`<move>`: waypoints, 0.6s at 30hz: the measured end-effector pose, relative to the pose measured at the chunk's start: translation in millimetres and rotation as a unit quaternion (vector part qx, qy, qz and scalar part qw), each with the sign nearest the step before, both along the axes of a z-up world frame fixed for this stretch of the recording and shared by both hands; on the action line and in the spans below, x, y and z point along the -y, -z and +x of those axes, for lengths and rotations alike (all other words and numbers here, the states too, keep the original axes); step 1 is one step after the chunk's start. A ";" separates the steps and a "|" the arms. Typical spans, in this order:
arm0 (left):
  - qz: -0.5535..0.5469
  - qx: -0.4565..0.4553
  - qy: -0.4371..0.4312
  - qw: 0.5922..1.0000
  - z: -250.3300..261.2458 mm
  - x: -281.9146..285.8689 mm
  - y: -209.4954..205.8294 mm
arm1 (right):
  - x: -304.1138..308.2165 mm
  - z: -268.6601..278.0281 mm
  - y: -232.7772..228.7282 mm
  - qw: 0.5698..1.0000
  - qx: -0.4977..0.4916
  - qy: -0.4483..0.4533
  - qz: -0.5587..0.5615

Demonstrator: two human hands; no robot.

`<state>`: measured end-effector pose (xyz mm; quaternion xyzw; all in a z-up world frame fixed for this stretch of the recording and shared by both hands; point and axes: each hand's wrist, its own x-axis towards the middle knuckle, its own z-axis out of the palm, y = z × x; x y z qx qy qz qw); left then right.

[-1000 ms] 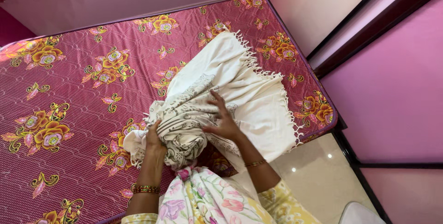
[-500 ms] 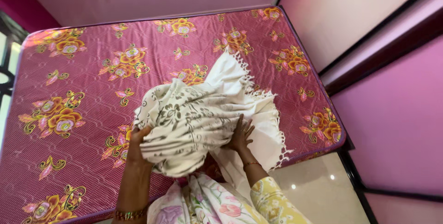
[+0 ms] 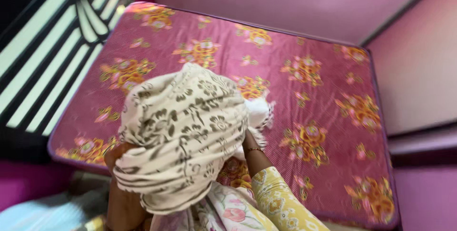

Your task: The person folds a white patterned sheet on a bed and then wipes the dark wooden headboard with a white cloth. The person moves along the headboard, cleaning the horizontal slats and the top edge.

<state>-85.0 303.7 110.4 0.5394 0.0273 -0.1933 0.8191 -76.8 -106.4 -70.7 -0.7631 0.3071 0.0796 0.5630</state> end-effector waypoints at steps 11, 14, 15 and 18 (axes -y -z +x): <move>0.013 -0.016 -0.251 0.968 -45.0 0.6 26.8 | -118.6 110.4 -12.6 0.982 0.022 -0.182 0.048; 0.032 0.001 -0.284 0.958 -55.3 -1.9 27.2 | -152.6 119.5 -14.7 0.973 0.019 -0.222 0.059; 0.039 0.012 -0.295 0.955 -54.0 -4.3 26.3 | -161.2 120.3 -15.9 0.971 0.019 -0.231 0.061; 0.065 0.025 -0.318 0.945 -59.4 -13.7 25.3 | -189.4 122.7 -17.2 0.962 0.011 -0.265 0.069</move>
